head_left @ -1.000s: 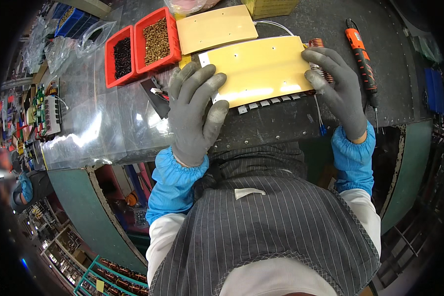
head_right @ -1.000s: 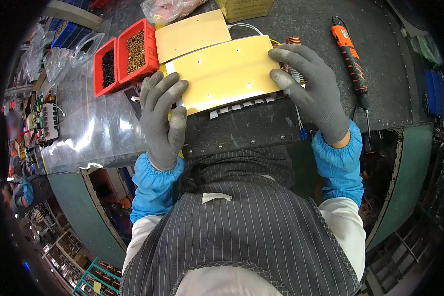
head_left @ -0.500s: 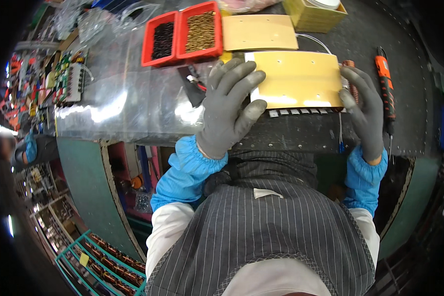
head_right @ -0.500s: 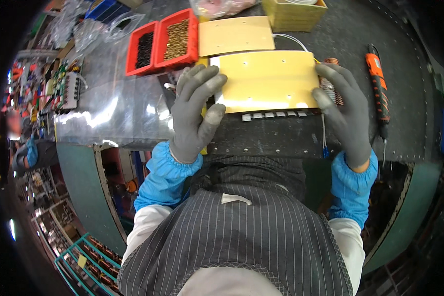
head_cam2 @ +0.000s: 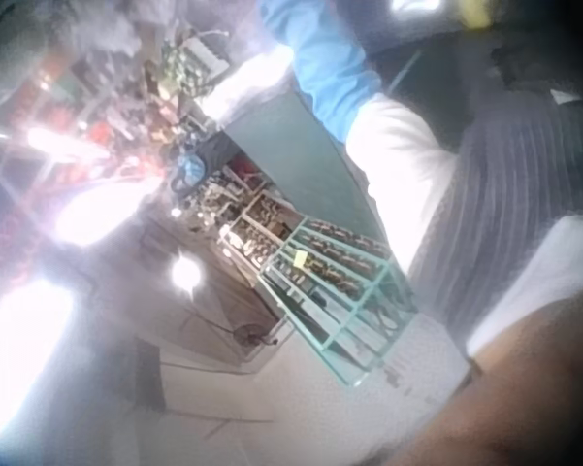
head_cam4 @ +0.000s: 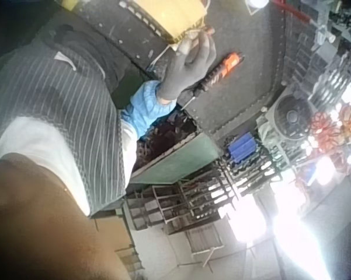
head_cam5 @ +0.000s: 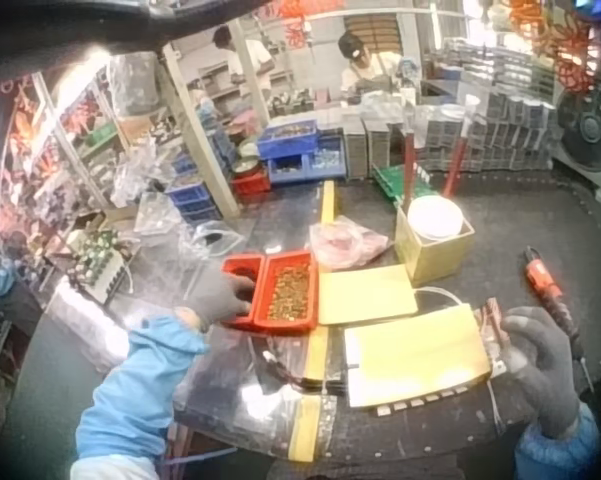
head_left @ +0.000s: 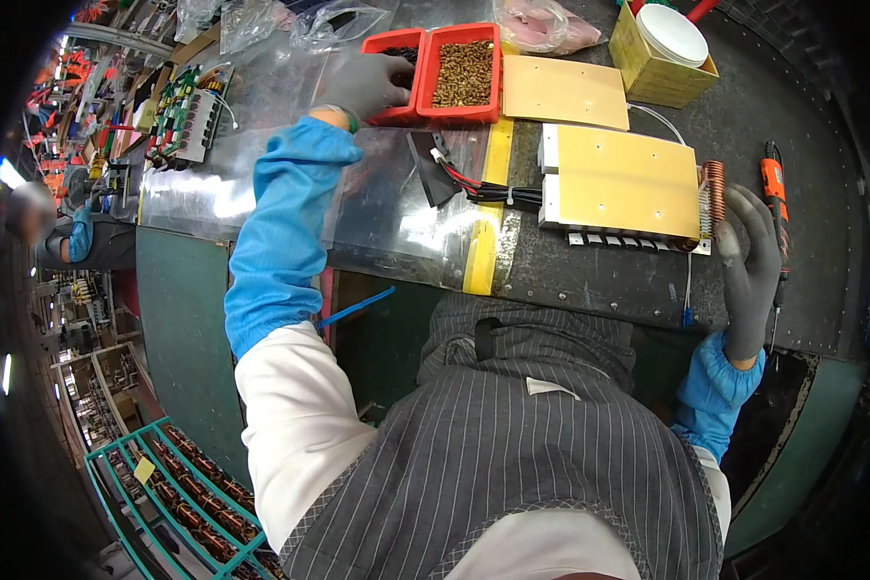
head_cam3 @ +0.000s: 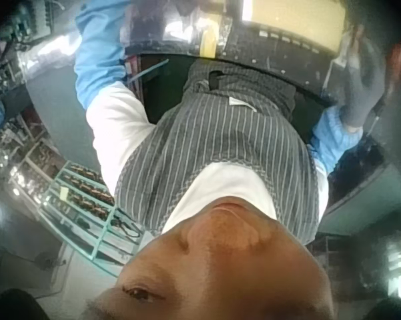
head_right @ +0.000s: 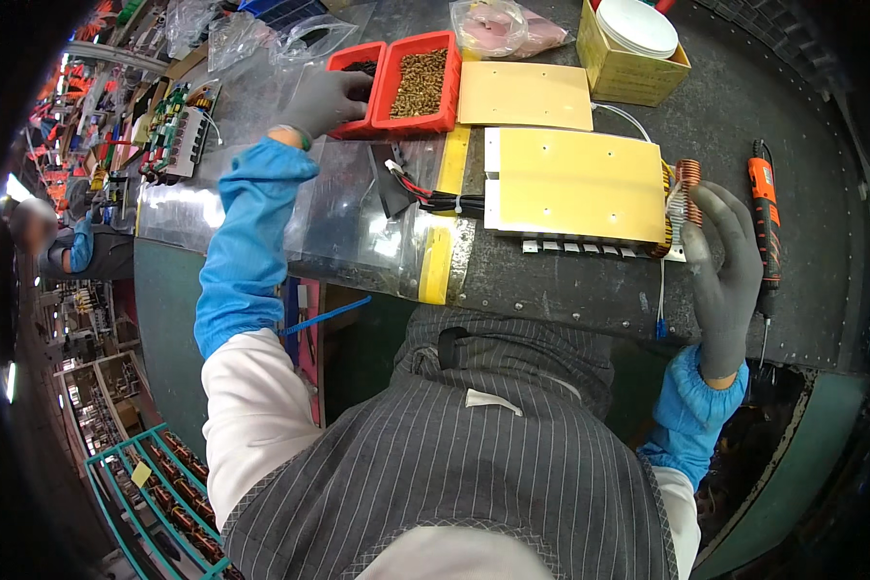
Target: Assembling an electronic inverter by mounting a PCB to a heat sink, applying components, and securing with an electric screwdriver.
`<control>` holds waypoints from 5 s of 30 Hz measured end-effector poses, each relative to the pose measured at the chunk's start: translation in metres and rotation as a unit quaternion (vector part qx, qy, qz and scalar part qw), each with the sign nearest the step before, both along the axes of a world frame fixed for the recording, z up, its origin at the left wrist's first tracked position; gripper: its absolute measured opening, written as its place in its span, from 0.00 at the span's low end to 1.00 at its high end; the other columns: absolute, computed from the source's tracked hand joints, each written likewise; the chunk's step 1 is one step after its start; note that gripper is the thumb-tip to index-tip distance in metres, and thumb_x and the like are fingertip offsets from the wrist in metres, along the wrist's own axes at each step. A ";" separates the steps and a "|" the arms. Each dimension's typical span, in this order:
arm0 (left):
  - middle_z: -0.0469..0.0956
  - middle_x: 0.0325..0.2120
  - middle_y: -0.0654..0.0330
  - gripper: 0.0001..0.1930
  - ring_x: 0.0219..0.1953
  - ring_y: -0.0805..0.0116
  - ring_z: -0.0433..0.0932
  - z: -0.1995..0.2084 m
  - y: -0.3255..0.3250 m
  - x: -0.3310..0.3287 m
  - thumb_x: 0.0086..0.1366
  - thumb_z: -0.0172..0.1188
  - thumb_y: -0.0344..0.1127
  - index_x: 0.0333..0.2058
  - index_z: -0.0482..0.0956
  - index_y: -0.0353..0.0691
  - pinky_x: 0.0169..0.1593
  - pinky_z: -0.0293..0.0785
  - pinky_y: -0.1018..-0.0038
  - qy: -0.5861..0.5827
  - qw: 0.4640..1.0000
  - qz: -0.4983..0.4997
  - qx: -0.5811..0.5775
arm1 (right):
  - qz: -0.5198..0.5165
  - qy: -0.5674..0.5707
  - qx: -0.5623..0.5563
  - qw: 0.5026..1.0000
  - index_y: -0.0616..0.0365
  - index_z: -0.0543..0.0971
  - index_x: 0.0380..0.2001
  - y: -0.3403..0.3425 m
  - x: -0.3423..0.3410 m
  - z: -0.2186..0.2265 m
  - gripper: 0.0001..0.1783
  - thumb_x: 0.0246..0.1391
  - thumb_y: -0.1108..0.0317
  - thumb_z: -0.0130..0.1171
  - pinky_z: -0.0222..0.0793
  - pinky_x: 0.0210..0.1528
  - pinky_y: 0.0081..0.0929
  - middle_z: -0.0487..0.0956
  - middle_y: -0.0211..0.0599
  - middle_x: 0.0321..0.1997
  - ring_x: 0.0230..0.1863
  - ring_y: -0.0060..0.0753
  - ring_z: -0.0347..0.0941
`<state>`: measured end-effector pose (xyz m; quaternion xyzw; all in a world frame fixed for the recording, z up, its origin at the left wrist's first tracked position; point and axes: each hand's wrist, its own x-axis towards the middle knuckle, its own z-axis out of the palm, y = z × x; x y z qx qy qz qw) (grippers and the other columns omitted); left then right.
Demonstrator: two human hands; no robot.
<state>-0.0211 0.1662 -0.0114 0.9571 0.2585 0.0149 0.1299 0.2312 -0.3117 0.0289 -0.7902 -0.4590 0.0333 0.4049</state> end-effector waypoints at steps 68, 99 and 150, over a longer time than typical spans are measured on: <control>0.74 0.33 0.67 0.36 0.27 0.87 0.64 0.065 -0.225 0.062 0.75 0.59 0.53 0.70 0.61 0.34 0.29 0.62 0.87 -0.222 0.698 -0.090 -0.675 | 0.198 0.253 0.115 0.940 0.62 0.86 0.46 0.099 -0.038 0.011 0.12 0.61 0.69 0.65 0.77 0.48 0.29 0.85 0.37 0.41 0.44 0.25 0.81; 0.78 0.53 0.45 0.19 0.52 0.66 0.83 0.046 -0.205 0.052 0.78 0.48 0.28 0.62 0.70 0.23 0.56 0.84 0.77 -0.284 0.694 0.018 -0.661 | 0.145 -0.360 -0.151 0.909 0.48 0.85 0.40 0.097 0.023 0.012 0.08 0.62 0.61 0.63 0.79 0.43 0.34 0.79 0.29 0.39 0.40 0.36 0.81; 0.77 0.29 0.67 0.21 0.26 0.85 0.69 0.036 -0.205 0.042 0.77 0.56 0.51 0.46 0.77 0.34 0.29 0.69 0.86 -0.303 0.704 0.059 -0.640 | 0.279 -0.050 0.016 0.959 0.53 0.85 0.46 0.135 -0.017 0.020 0.12 0.62 0.63 0.64 0.79 0.42 0.29 0.83 0.31 0.41 0.38 0.27 0.81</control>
